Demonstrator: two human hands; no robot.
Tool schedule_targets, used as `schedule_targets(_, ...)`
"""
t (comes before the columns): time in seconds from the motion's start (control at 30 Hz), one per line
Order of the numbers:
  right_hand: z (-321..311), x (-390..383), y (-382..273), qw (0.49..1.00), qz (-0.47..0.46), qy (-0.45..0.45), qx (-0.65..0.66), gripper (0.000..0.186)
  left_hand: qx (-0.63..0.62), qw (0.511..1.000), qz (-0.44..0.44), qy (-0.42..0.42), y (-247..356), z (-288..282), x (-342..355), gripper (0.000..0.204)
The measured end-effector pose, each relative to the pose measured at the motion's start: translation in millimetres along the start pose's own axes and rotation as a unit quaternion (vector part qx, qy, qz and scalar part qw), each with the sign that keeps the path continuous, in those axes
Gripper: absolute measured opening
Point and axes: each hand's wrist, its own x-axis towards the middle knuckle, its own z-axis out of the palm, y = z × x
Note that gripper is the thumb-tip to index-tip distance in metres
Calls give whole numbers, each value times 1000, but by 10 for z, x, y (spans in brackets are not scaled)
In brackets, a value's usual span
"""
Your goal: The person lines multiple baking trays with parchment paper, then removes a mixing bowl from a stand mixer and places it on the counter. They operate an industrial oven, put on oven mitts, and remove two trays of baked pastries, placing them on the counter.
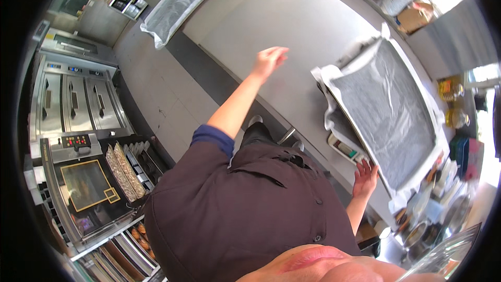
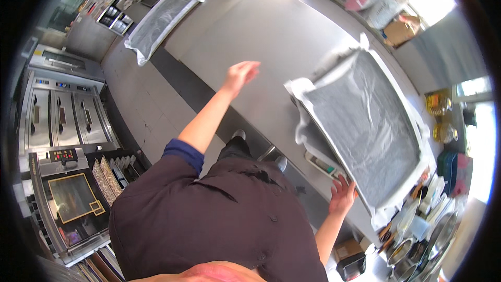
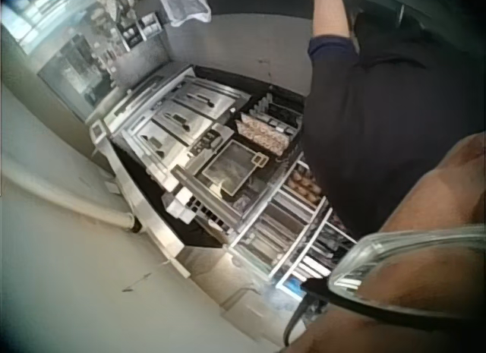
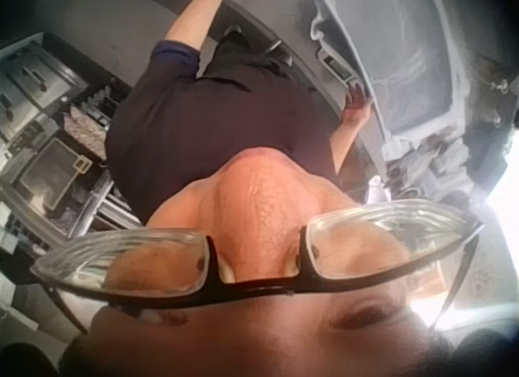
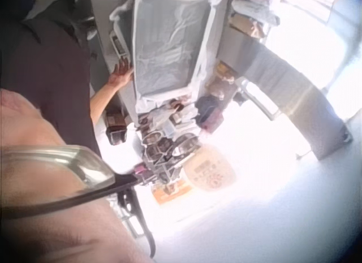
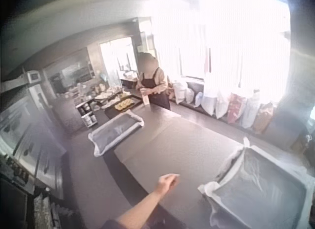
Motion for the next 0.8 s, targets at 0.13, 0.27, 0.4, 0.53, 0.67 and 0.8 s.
schedule_targets(0.13,-39,-103,297,996,39,-75,-41,35,38,948,-174,263,-616,-2307,-283,26)
schedule_targets(0.27,57,-57,1040,978,161,-73,-113,30,-66,852,-244,458,-1198,-4521,-361,31)
schedule_targets(0.4,457,104,1881,904,219,-15,-367,19,-159,824,-187,511,-1332,-6166,40,36)
schedule_targets(0.53,1106,-101,2070,725,118,-107,-670,24,-179,833,-122,508,-1194,-7441,741,41)
schedule_targets(0.67,1891,-211,1744,855,249,37,-454,28,-313,877,-109,347,-1114,-8199,1291,33)
schedule_targets(0.8,2380,-298,1604,811,201,55,-547,30,-209,901,-206,321,-1004,-8243,1642,40)
